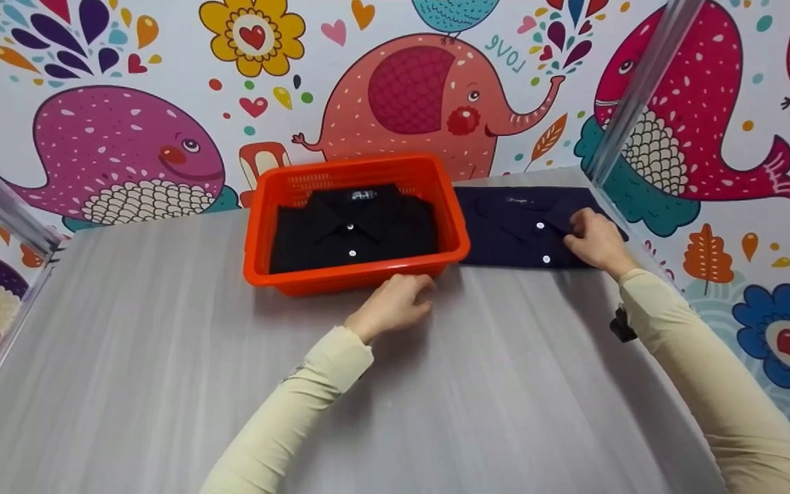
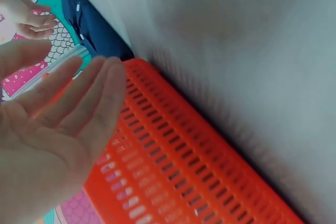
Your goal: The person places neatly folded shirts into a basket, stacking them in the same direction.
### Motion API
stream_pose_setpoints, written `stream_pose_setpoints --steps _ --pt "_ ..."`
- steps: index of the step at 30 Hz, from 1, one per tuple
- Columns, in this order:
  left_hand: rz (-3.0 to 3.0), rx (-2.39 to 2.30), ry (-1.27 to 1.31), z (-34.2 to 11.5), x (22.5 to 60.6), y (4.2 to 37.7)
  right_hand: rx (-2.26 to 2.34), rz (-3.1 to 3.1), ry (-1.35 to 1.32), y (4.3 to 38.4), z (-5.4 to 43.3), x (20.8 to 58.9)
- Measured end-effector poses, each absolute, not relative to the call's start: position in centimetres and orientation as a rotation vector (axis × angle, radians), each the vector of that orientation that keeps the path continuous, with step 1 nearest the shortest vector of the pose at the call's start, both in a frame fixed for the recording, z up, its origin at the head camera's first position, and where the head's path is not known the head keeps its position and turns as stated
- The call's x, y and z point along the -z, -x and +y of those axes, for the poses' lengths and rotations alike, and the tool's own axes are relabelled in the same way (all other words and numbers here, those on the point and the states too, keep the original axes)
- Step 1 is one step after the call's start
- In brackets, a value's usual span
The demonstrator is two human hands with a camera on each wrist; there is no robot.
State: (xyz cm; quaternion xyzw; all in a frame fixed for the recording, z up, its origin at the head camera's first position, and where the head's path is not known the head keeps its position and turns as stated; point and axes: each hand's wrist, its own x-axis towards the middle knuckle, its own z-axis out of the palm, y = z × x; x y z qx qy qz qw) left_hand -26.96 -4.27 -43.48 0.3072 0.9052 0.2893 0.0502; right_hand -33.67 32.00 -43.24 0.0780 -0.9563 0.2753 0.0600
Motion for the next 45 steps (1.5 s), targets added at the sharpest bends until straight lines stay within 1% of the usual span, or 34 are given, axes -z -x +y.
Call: stream_pose_setpoints --steps 10,16,22,26,31,36,41,45 --pt "2.712 -0.854 -0.869 -0.4 43.7 27.5 -0.838 -2.963 -0.110 33.6 33.8 43.9" --pt "2.715 -0.827 -0.850 0.8 44.7 28.1 -0.800 -3.046 -0.045 33.7 34.6 44.0" --pt "2.636 -0.998 -0.631 1.9 45.6 29.0 -0.737 -3.200 -0.027 33.8 35.4 44.0" --pt "2.579 -1.099 -0.486 3.2 46.0 29.0 -0.751 -3.223 0.014 33.8 35.8 44.4" --pt "2.570 -1.187 -0.370 4.7 46.6 29.3 -0.781 -3.218 0.063 33.8 36.2 44.8" --pt "2.541 -1.240 -0.321 5.4 46.8 30.0 -0.809 -3.202 0.101 34.1 36.3 45.0" --pt "2.415 -1.395 -0.325 5.3 46.8 30.6 -0.833 -3.161 0.172 34.2 36.5 45.2" --pt "2.431 -1.383 -0.339 5.2 47.0 30.7 -0.815 -3.132 0.180 34.3 36.8 45.5"
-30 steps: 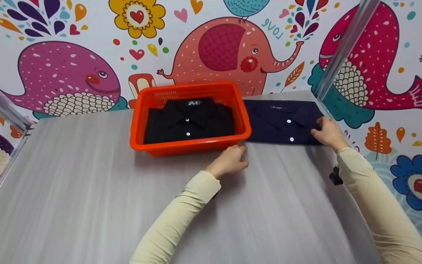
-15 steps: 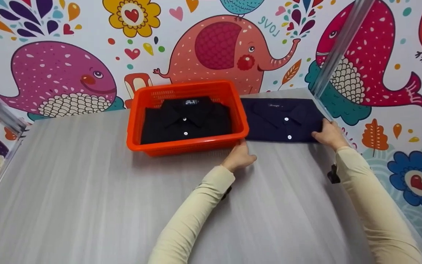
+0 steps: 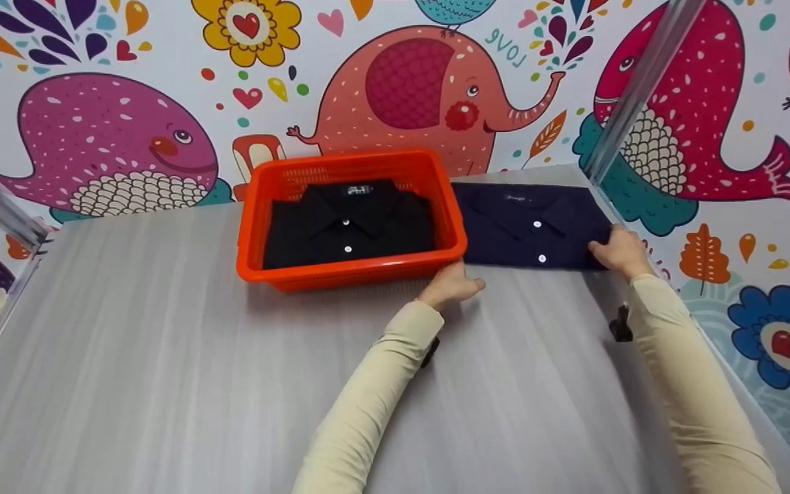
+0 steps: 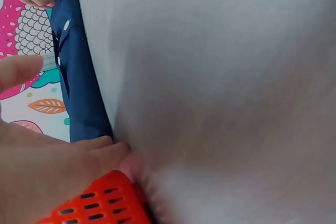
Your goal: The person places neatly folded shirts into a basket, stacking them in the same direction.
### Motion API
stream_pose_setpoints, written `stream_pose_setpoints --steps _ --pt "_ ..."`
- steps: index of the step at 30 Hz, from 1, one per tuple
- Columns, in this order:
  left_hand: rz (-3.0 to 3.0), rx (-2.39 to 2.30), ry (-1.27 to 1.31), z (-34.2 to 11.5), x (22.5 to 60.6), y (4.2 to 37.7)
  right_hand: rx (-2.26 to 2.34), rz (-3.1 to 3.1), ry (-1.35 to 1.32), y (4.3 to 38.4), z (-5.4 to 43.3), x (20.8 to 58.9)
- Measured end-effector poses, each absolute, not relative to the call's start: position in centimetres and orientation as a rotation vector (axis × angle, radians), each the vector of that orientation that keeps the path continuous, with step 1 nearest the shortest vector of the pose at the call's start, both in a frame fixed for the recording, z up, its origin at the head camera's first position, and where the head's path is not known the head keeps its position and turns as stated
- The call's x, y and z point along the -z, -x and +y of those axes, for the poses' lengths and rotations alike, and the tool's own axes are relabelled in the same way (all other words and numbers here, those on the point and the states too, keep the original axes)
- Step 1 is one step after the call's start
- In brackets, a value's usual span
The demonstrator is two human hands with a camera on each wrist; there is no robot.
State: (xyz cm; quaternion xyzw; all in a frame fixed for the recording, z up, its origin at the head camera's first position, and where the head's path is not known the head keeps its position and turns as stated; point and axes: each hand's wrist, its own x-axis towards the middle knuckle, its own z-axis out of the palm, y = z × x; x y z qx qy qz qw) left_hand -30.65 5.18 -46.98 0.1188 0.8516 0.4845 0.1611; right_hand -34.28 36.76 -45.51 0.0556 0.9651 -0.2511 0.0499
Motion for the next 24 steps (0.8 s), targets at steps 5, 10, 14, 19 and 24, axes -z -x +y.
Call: stream_pose_setpoints --steps 5,10,14,19,24 --pt "2.499 -1.292 -0.348 5.1 46.9 30.4 0.741 2.950 -0.146 34.0 37.1 45.5" --pt "2.512 -1.259 -0.305 5.2 46.7 30.2 0.715 2.932 -0.136 33.7 37.3 45.2" --pt "2.489 -1.293 -0.245 5.3 46.4 30.0 0.685 2.916 -0.166 33.4 37.7 44.8" --pt "2.453 -1.266 -0.172 5.6 46.0 29.7 0.655 2.860 -0.177 33.1 38.5 44.6" --pt "2.358 -1.305 -0.024 5.8 46.0 29.8 0.636 2.861 -0.095 33.0 38.5 44.6"
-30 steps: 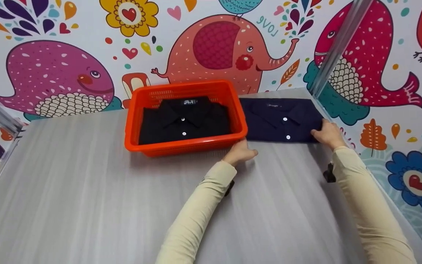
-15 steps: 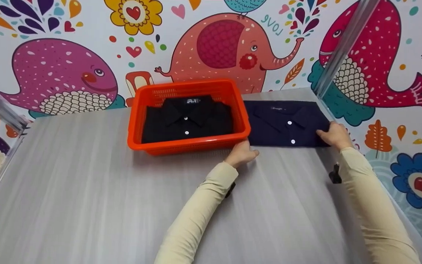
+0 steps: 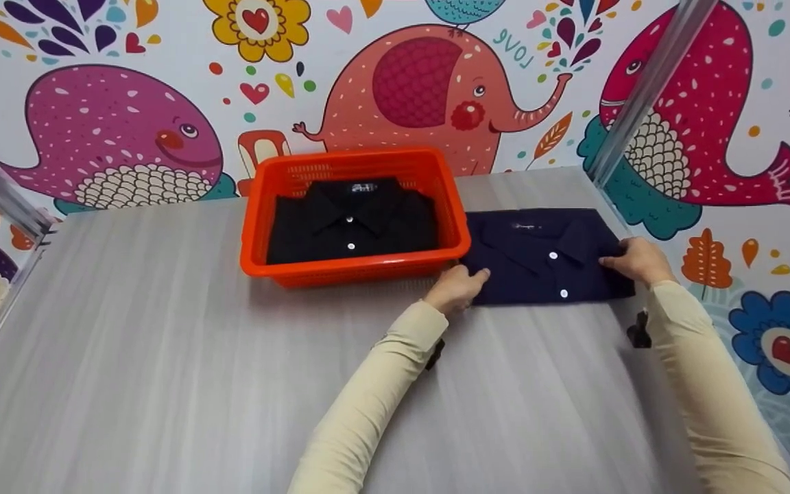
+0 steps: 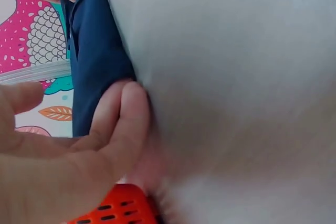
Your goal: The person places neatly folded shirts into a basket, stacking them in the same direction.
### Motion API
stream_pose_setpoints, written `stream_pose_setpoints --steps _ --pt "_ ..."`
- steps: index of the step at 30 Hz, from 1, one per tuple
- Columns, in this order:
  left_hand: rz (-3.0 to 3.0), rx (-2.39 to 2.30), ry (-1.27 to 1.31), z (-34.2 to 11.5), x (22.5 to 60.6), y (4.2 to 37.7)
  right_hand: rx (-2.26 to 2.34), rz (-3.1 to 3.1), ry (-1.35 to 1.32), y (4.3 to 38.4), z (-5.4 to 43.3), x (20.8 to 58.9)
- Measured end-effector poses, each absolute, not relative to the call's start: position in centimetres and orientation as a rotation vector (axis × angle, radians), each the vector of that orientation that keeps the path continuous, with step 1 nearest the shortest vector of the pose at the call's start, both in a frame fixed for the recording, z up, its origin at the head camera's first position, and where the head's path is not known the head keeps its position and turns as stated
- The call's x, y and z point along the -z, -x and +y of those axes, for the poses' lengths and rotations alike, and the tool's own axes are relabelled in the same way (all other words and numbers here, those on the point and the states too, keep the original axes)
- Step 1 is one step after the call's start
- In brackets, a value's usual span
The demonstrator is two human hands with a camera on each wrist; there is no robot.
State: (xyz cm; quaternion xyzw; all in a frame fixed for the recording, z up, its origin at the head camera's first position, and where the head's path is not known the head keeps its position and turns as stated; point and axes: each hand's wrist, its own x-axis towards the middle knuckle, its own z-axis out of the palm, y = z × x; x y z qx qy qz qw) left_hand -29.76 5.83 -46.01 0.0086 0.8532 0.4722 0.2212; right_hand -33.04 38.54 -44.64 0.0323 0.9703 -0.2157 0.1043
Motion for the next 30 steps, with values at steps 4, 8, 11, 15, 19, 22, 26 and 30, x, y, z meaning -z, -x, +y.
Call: stream_pose_setpoints --steps 4,8,11,15,19,22,26,30 --pt "2.342 -1.311 0.047 5.9 46.1 29.9 0.573 2.936 -0.022 33.2 38.1 44.8" --pt "2.429 -1.207 -0.004 6.0 45.9 29.7 0.555 2.954 0.017 33.2 38.0 45.0" --pt "2.497 -1.134 -0.062 6.2 45.8 29.6 0.573 2.924 0.028 33.3 38.1 45.0" --pt "2.536 -1.126 -0.096 6.3 45.7 29.6 0.590 2.904 0.009 33.2 38.2 44.8" --pt "2.554 -1.165 -0.120 6.1 45.6 29.7 0.623 2.871 -0.043 32.9 38.2 44.5" --pt "2.546 -1.196 -0.123 5.8 45.6 29.6 0.611 2.817 -0.085 32.7 38.2 44.3" --pt "2.525 -1.242 -0.080 5.6 45.9 29.5 0.569 2.722 -0.105 32.3 38.4 44.0" --pt "2.450 -1.365 0.014 5.5 46.3 29.4 0.608 2.653 -0.113 32.1 38.5 43.9"
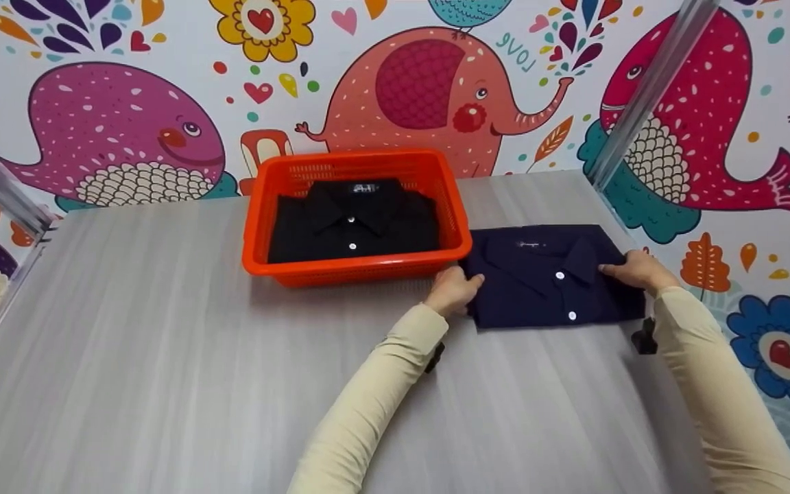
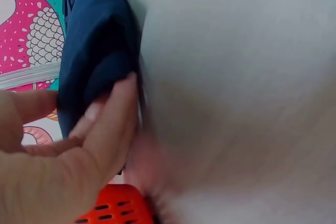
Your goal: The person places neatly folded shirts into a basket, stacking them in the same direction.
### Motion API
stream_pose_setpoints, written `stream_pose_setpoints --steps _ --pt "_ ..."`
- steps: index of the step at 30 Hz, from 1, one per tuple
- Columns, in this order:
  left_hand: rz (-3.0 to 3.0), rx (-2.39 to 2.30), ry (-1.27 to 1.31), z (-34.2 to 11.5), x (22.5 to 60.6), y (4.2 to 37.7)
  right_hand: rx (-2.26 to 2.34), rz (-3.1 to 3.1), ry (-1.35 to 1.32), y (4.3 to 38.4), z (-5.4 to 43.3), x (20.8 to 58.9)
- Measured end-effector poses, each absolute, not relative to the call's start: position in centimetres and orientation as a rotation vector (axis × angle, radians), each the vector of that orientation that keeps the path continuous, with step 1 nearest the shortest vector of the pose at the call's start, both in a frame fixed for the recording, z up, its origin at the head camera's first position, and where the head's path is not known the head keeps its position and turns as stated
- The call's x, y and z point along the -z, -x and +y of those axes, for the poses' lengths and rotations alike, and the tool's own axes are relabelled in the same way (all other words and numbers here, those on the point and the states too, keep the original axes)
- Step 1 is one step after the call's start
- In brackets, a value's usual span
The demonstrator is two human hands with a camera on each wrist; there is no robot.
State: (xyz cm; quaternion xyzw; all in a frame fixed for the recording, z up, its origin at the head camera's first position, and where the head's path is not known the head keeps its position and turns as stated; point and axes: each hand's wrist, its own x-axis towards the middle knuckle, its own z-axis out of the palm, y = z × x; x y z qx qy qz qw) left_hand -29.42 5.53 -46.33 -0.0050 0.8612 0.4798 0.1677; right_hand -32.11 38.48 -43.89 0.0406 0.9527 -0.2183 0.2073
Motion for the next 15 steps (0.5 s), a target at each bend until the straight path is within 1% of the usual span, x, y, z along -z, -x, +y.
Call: stream_pose_setpoints --steps 10,15 --pt "2.421 -1.399 0.037 5.61 46.36 29.06 0.805 2.615 -0.150 31.57 38.38 43.95" --pt "2.493 -1.327 0.012 5.54 46.30 29.22 0.896 2.572 -0.152 31.25 38.97 44.22"
